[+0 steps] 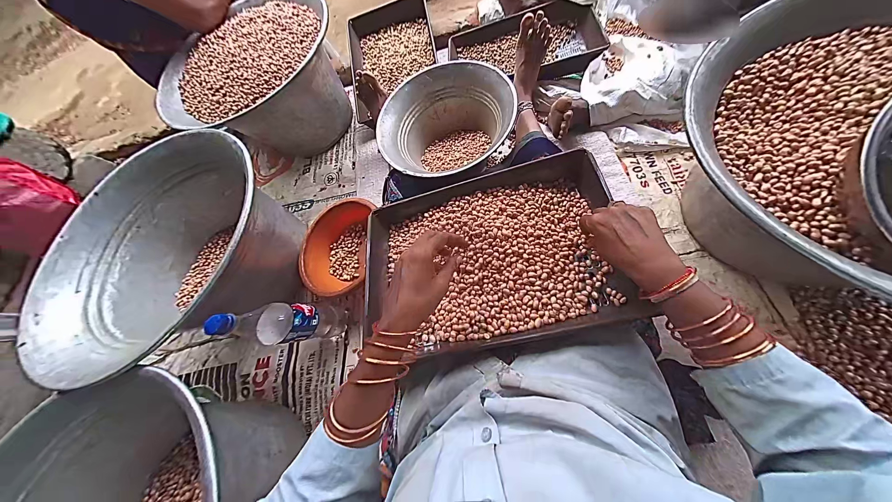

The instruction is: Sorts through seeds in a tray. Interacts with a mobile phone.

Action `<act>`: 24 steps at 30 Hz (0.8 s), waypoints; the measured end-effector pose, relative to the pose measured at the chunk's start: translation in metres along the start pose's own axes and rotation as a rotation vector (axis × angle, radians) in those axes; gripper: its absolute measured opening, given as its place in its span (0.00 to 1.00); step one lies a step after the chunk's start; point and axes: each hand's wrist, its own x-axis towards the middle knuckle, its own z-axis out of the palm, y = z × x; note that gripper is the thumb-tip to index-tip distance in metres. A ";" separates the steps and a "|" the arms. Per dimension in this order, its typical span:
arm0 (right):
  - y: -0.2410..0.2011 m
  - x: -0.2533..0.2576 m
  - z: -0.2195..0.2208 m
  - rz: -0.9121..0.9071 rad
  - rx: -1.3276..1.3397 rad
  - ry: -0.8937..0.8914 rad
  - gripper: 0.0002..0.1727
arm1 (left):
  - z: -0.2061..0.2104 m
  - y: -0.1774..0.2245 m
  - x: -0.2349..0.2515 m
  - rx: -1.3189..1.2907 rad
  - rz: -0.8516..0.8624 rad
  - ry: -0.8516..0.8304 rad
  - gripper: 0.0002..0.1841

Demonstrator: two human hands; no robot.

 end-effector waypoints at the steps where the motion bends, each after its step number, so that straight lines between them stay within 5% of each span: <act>1: 0.000 0.001 0.002 -0.004 -0.006 0.012 0.07 | 0.005 0.004 0.000 0.027 0.020 -0.007 0.09; 11: 0.007 0.000 -0.007 0.018 0.163 0.011 0.07 | 0.065 0.028 0.019 0.255 0.254 -0.058 0.08; 15: 0.000 -0.020 -0.018 0.146 0.509 0.131 0.12 | 0.068 0.019 0.022 0.335 0.173 -0.173 0.05; 18: -0.018 -0.034 -0.015 0.120 0.705 0.028 0.11 | 0.069 0.008 0.022 0.318 0.172 -0.200 0.04; 24: -0.053 -0.027 0.005 -0.054 0.553 -0.068 0.07 | 0.039 -0.014 0.022 0.171 0.080 -0.025 0.06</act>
